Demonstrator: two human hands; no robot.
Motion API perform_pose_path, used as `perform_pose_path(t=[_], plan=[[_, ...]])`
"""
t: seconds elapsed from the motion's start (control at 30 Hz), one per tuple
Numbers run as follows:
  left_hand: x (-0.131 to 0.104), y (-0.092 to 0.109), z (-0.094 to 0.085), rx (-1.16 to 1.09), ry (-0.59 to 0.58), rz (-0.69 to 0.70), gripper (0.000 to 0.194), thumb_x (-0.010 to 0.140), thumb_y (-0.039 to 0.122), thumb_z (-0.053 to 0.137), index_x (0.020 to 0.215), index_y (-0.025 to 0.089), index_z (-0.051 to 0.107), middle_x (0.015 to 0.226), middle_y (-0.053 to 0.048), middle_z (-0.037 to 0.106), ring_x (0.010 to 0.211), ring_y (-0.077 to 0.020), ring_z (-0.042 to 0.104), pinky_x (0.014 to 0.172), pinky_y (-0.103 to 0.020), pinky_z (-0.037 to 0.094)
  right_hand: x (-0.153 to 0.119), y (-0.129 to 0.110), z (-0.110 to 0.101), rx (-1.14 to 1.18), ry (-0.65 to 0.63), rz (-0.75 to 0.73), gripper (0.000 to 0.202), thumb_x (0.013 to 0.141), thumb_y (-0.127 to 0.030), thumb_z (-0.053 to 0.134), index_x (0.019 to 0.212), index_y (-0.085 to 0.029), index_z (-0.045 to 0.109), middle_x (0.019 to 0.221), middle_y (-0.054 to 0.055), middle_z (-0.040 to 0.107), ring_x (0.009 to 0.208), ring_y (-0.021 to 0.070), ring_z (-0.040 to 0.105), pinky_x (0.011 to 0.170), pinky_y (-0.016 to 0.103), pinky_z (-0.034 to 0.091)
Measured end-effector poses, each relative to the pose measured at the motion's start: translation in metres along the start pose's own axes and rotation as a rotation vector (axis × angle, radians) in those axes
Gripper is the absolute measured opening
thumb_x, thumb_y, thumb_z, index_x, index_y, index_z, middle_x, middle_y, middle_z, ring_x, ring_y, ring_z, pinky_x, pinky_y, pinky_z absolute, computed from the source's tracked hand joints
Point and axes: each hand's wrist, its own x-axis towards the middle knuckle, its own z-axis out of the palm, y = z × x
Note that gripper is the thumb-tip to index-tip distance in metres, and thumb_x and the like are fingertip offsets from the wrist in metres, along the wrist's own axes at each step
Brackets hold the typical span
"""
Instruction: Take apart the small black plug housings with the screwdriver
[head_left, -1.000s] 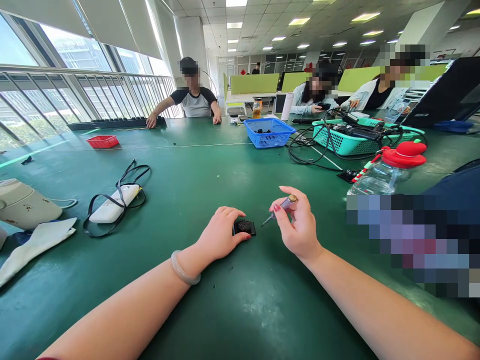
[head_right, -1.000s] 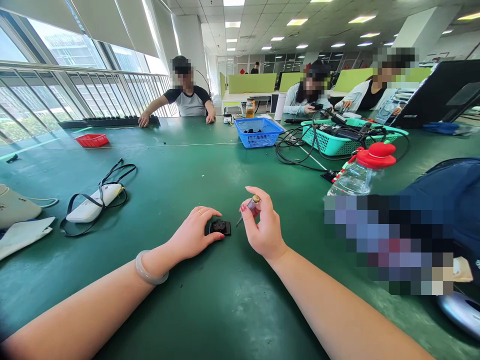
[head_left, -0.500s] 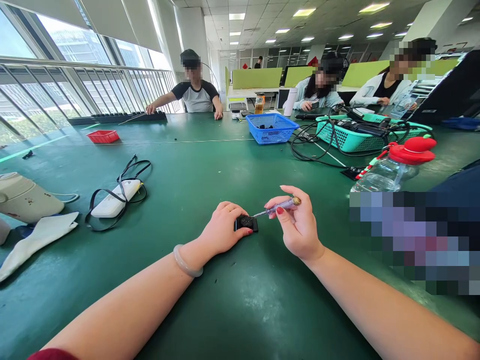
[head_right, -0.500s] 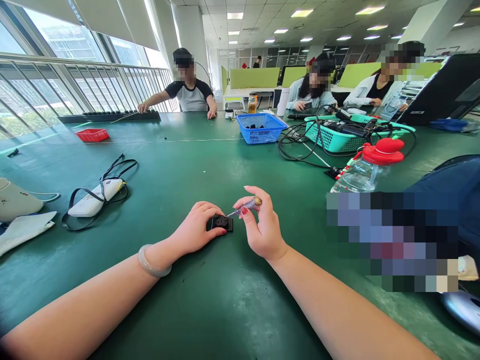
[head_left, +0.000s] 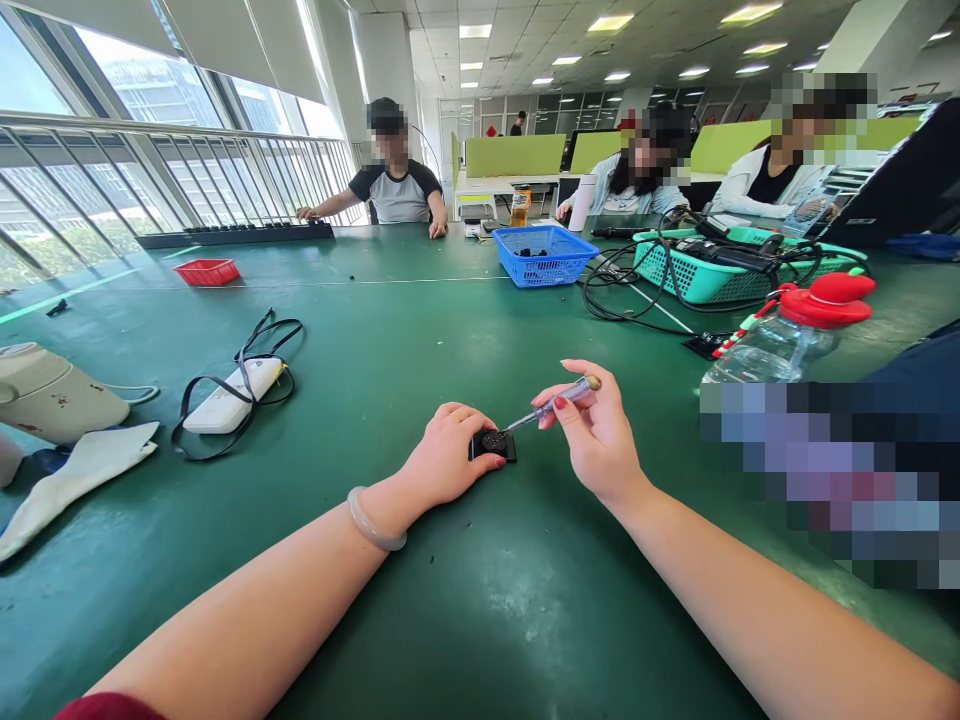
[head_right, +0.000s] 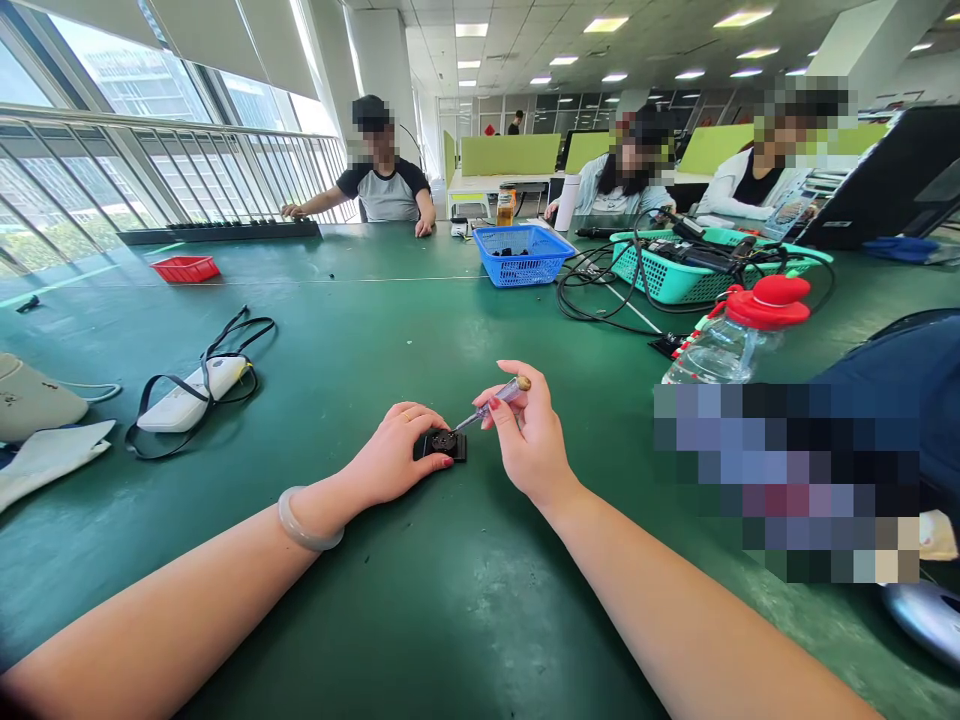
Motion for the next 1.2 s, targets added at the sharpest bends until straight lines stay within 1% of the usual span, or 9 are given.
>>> perform_pose_path(t=[0.17, 0.3, 0.47, 0.7, 0.9, 1.2], plan=[[0.000, -0.002, 0.001, 0.006, 0.010, 0.008, 0.030, 0.080, 0.034, 0.077, 0.107, 0.022, 0.068, 0.114, -0.006, 0.070, 0.121, -0.0301, 0.052, 0.109, -0.049, 0.043, 0.009, 0.006, -0.004, 0.100, 0.060, 0.152, 0.051, 0.083, -0.059, 0.068, 0.117, -0.028, 0.047, 0.082, -0.001, 0.071, 0.061, 0.0146, 0.061, 0.071, 0.038, 0.055], [0.000, -0.002, 0.001, 0.004, 0.016, 0.012, 0.028, 0.080, 0.033, 0.076, 0.105, 0.023, 0.069, 0.113, -0.006, 0.071, 0.121, -0.0296, 0.053, 0.109, -0.049, 0.043, 0.012, 0.011, -0.006, 0.117, 0.087, 0.221, 0.053, 0.080, -0.061, 0.069, 0.116, -0.028, 0.048, 0.080, -0.002, 0.071, 0.059, 0.0143, 0.060, 0.069, 0.037, 0.053], [0.000, -0.001, 0.001, 0.007, 0.002, 0.002, 0.029, 0.080, 0.033, 0.076, 0.105, 0.022, 0.068, 0.114, -0.006, 0.070, 0.122, -0.0297, 0.051, 0.109, -0.048, 0.042, 0.012, 0.011, -0.006, 0.106, 0.085, 0.230, 0.056, 0.079, -0.063, 0.070, 0.117, -0.028, 0.048, 0.081, -0.002, 0.072, 0.060, 0.0141, 0.059, 0.069, 0.037, 0.051], [0.000, 0.000, 0.001, 0.006, -0.012, -0.008, 0.029, 0.080, 0.033, 0.076, 0.106, 0.022, 0.068, 0.115, -0.006, 0.070, 0.122, -0.0301, 0.051, 0.109, -0.049, 0.042, 0.012, 0.013, -0.007, 0.097, 0.103, 0.245, 0.059, 0.076, -0.065, 0.072, 0.116, -0.028, 0.049, 0.072, -0.004, 0.069, 0.058, 0.0144, 0.058, 0.066, 0.035, 0.051], [0.000, -0.001, 0.001, 0.004, -0.009, -0.004, 0.029, 0.080, 0.033, 0.076, 0.106, 0.023, 0.068, 0.115, -0.006, 0.070, 0.123, -0.0301, 0.051, 0.110, -0.049, 0.042, 0.011, 0.014, -0.006, 0.126, 0.114, 0.267, 0.059, 0.075, -0.064, 0.073, 0.115, -0.027, 0.049, 0.080, -0.002, 0.072, 0.059, 0.0145, 0.060, 0.072, 0.039, 0.053], [0.000, -0.001, 0.001, -0.003, 0.002, -0.003, 0.028, 0.079, 0.032, 0.076, 0.105, 0.024, 0.068, 0.115, -0.006, 0.070, 0.123, -0.0307, 0.052, 0.109, -0.050, 0.043, 0.010, 0.011, -0.006, 0.128, 0.102, 0.269, 0.056, 0.076, -0.061, 0.072, 0.114, -0.028, 0.049, 0.081, -0.002, 0.072, 0.065, 0.0167, 0.065, 0.078, 0.043, 0.056]])
